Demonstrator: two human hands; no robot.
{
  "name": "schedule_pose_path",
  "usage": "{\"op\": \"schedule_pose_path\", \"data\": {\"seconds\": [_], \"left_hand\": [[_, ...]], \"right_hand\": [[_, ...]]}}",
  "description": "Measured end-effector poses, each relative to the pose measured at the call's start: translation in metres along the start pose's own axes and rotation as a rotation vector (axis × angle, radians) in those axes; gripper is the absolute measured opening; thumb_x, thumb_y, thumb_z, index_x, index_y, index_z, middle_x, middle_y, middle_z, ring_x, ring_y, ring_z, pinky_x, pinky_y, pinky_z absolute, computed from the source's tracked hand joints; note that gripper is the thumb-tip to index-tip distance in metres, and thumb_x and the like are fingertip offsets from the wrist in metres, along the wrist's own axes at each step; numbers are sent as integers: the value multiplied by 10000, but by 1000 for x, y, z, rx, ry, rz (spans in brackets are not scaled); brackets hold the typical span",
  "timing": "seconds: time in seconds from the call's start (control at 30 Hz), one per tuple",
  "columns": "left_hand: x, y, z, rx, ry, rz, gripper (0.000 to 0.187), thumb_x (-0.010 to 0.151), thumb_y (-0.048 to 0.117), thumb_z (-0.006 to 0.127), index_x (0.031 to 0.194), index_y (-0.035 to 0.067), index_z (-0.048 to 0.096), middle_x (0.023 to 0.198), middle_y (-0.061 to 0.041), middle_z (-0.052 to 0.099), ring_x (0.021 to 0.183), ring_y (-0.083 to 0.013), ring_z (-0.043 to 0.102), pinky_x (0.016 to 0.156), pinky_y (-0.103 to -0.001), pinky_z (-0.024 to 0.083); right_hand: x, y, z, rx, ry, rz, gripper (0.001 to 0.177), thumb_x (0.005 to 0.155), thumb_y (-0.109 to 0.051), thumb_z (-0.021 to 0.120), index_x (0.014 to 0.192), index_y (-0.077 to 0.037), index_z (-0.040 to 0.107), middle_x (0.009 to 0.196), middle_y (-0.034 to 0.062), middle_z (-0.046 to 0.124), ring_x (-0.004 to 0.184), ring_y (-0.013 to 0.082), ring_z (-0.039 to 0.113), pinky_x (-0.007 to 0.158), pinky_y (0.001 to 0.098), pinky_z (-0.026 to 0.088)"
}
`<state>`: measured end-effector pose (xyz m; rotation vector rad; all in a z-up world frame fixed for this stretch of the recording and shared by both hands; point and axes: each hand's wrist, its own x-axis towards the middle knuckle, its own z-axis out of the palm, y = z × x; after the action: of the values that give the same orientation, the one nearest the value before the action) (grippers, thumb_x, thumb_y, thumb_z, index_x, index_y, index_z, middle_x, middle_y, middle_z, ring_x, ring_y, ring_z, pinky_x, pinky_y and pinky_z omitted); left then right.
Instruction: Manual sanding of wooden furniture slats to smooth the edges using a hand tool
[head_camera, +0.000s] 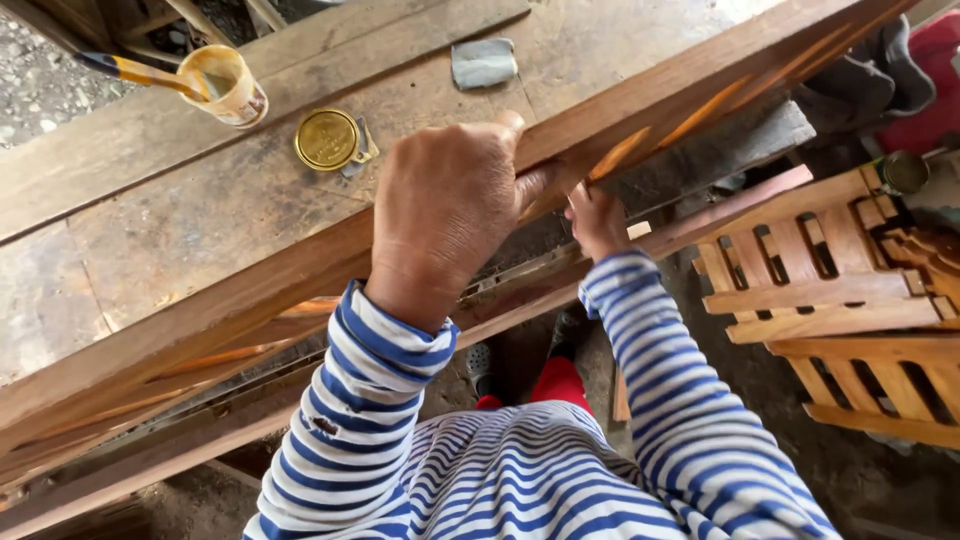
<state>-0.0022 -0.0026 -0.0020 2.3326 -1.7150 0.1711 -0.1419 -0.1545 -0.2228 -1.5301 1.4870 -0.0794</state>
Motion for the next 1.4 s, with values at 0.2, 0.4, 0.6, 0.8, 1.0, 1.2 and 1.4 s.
{"op": "schedule_pose_path", "data": {"seconds": [0.2, 0.4, 0.6, 0.8, 1.0, 1.2, 1.4], "left_hand": [[4, -5, -4, -30, -10, -22, 467, 874, 595, 798, 1038, 163, 733, 700, -105, 729, 605, -319, 705, 507, -472, 547], [12, -14, -4, -26, 16, 9, 524, 930, 638, 777, 1057, 130, 786, 667, -140, 720, 576, -325, 701, 501, -471, 551], [10, -14, -3, -11, 15, -27, 494, 907, 654, 761, 1045, 179, 768, 713, -170, 724, 640, -422, 696, 514, -536, 527], [3, -4, -3, 19, 19, -48, 470, 867, 646, 798, 947, 194, 702, 690, -109, 720, 613, -363, 706, 499, -491, 533], [-5, 2, 1, 60, 55, -32, 651, 891, 841, 639, 895, 192, 694, 546, -61, 643, 502, -283, 662, 427, -419, 494], [-2, 0, 1, 26, 54, -24, 622, 889, 808, 675, 948, 192, 733, 558, -93, 654, 496, -302, 665, 407, -435, 494], [-2, 0, -1, -50, 55, -10, 619, 946, 744, 677, 879, 128, 702, 619, -129, 672, 547, -404, 667, 443, -506, 489]], "right_hand": [[-60, 89, -17, -68, -105, 83, 495, 1080, -502, 428, 798, -132, 599, 650, 24, 578, 579, 172, 542, 632, 352, 461], [-103, 72, -36, -145, 99, -31, 456, 1045, -424, 416, 886, -76, 664, 729, 111, 651, 654, 236, 586, 644, 382, 415], [-35, 60, -17, -334, 252, -424, 513, 1076, -508, 307, 1118, -93, 606, 643, 50, 555, 420, 133, 456, 298, 277, 387], [45, 58, 8, -535, 373, -486, 367, 1069, -413, 465, 1119, -89, 630, 1008, 232, 725, 843, 524, 662, 707, 646, 483], [-4, 17, 0, -397, 175, -395, 320, 1051, -302, 505, 939, -18, 599, 937, 291, 681, 886, 553, 615, 727, 627, 436], [7, 41, -15, 427, -397, 14, 468, 1061, -491, 450, 835, -92, 540, 528, 8, 452, 342, 98, 258, 368, 280, 152], [53, 56, -15, -389, -20, -302, 549, 929, -555, 356, 804, -164, 722, 918, 74, 767, 951, 402, 666, 839, 525, 418]]}}
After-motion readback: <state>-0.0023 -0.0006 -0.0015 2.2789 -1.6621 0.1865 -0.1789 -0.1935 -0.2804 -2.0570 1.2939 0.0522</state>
